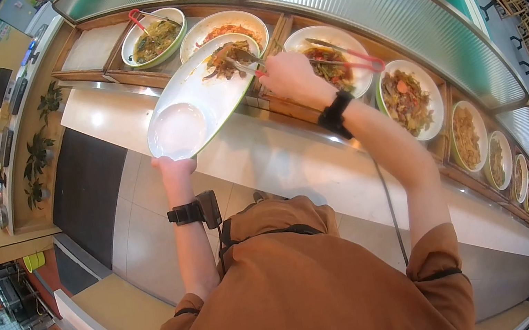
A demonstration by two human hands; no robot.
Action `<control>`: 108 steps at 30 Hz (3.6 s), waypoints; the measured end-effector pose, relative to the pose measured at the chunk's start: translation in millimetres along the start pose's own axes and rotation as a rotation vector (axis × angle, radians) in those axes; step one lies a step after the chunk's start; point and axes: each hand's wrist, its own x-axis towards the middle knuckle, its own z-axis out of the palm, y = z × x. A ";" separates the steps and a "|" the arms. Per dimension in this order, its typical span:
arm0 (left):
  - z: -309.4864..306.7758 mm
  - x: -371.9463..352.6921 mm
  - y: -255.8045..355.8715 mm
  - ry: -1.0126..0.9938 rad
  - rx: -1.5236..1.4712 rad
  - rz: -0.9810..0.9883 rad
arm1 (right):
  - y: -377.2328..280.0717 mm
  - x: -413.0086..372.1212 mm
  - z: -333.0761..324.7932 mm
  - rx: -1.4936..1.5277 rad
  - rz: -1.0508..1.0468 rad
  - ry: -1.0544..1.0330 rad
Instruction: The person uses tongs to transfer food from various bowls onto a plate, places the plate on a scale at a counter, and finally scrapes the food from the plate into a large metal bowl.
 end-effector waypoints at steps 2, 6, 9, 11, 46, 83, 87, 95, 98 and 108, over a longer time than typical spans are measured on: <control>-1.1 1.9 0.5 -0.002 0.002 -0.001 | -4.9 -5.8 -1.2 -0.024 -0.038 0.005; -2.3 0.9 1.6 -0.013 0.017 -0.016 | -11.0 -14.1 -2.5 -0.032 -0.048 0.002; 0.0 -4.6 0.3 0.002 0.026 0.012 | -5.3 -14.3 5.1 -0.038 -0.068 0.022; -3.4 -0.6 0.4 -0.008 0.040 0.010 | -0.7 -14.7 3.7 -0.030 -0.069 0.046; -4.7 1.6 2.4 -0.008 0.072 0.027 | 152.9 -51.7 10.9 1.660 0.865 -0.575; -4.5 1.0 3.2 0.051 0.074 -0.016 | 143.6 -43.2 27.0 1.358 0.798 -0.400; -9.4 10.1 3.6 0.037 0.097 -0.003 | 141.3 -48.0 23.6 1.328 0.776 -0.376; -1.7 -1.7 3.6 0.061 0.061 -0.020 | 140.2 -55.0 -8.0 1.414 0.774 -0.271; 2.8 -7.6 4.0 0.073 0.044 -0.030 | 143.2 -42.5 -17.5 1.472 0.707 -0.290; -3.4 -1.6 5.7 0.006 0.040 -0.027 | 70.7 -4.3 -47.7 1.426 0.451 -0.349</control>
